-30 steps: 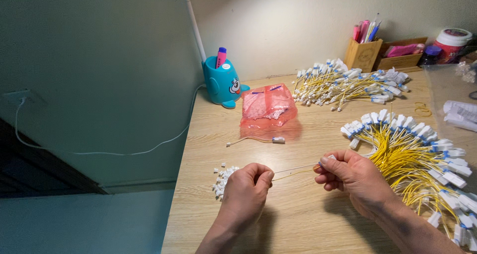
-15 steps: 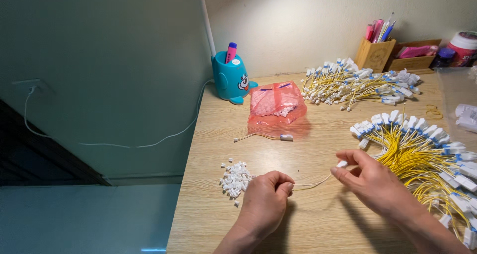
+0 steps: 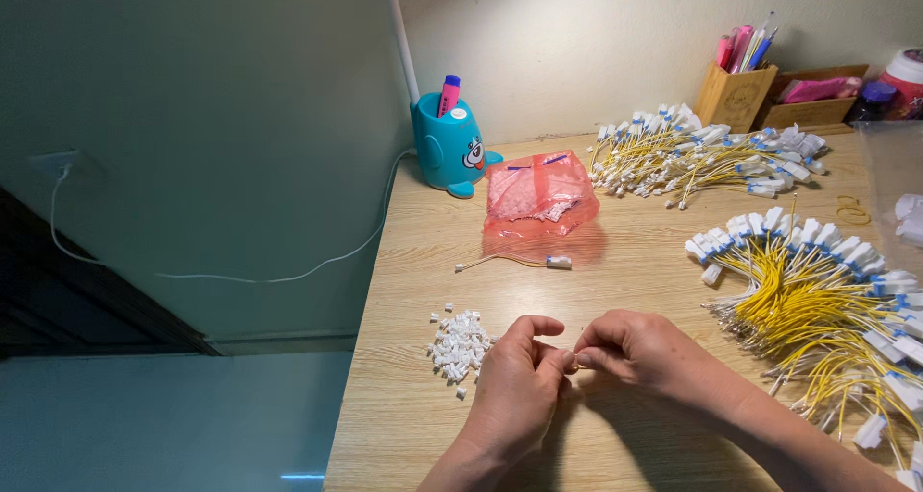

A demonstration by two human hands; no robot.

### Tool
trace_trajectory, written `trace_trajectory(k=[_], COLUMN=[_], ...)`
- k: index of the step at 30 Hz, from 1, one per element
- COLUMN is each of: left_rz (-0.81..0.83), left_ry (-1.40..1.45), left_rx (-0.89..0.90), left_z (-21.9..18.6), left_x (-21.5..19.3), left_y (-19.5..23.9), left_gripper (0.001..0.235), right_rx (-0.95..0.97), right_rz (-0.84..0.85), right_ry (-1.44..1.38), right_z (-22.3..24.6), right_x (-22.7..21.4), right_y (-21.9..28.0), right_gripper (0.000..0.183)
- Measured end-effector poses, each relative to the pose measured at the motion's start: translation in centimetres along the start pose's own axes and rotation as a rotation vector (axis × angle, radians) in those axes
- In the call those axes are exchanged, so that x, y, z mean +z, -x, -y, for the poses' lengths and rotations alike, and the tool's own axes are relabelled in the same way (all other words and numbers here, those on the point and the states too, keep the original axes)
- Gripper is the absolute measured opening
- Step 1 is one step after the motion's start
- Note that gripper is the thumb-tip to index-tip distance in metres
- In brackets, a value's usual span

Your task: The person handles a bundle of yellow fiber optic cables, removing a rubber band and a label. They then pick up a single cable and attach small white plastic connectors to both ends of the fiber.

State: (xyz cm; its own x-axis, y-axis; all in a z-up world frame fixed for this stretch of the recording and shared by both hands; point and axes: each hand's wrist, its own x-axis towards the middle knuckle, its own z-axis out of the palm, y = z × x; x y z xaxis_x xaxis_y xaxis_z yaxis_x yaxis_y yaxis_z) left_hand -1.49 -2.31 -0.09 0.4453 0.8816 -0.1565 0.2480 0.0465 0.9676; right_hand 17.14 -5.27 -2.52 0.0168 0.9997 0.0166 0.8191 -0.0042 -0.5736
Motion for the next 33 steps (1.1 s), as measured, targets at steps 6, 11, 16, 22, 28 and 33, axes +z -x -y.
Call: trace_trajectory(k=[6,11,16,22,28,33], left_rz=[0.082,0.034,0.083,0.061,-0.030,-0.074], left_ry=[0.381,0.474,0.523,0.445,-0.087,-0.314], left_rx=[-0.173,-0.215,-0.256,-0.178,0.040,0.216], left_z=[1.0,0.5,0.2,0.9,-0.7,0.3], left_x=[-0.2,-0.5,-0.8,-0.6,-1.4,-1.0], left_y=[-0.9,-0.9,-0.5,-0.9,0.3,0.0], left_gripper=[0.028,0.024,0.025,0.005,0.006,0.012], right_rx=[0.217,0.198,0.265,0.271,0.313,0.243], right_rz=[0.005,-0.032,-0.071,-0.099,-0.062,-0.080], right_ry=[-0.268,-0.446,-0.464,-0.387,-0.408,-0.344], right_z=[1.5,0.2,1.6,1.4,2.6,1.2], right_x=[-0.8,0.0,-0.4,-0.1,-0.7,-0.1], right_y=[1.3,1.1,1.4,1.4,1.9,1.5], right_gripper=[0.014,0.014,0.016,0.018,0.021,0.016])
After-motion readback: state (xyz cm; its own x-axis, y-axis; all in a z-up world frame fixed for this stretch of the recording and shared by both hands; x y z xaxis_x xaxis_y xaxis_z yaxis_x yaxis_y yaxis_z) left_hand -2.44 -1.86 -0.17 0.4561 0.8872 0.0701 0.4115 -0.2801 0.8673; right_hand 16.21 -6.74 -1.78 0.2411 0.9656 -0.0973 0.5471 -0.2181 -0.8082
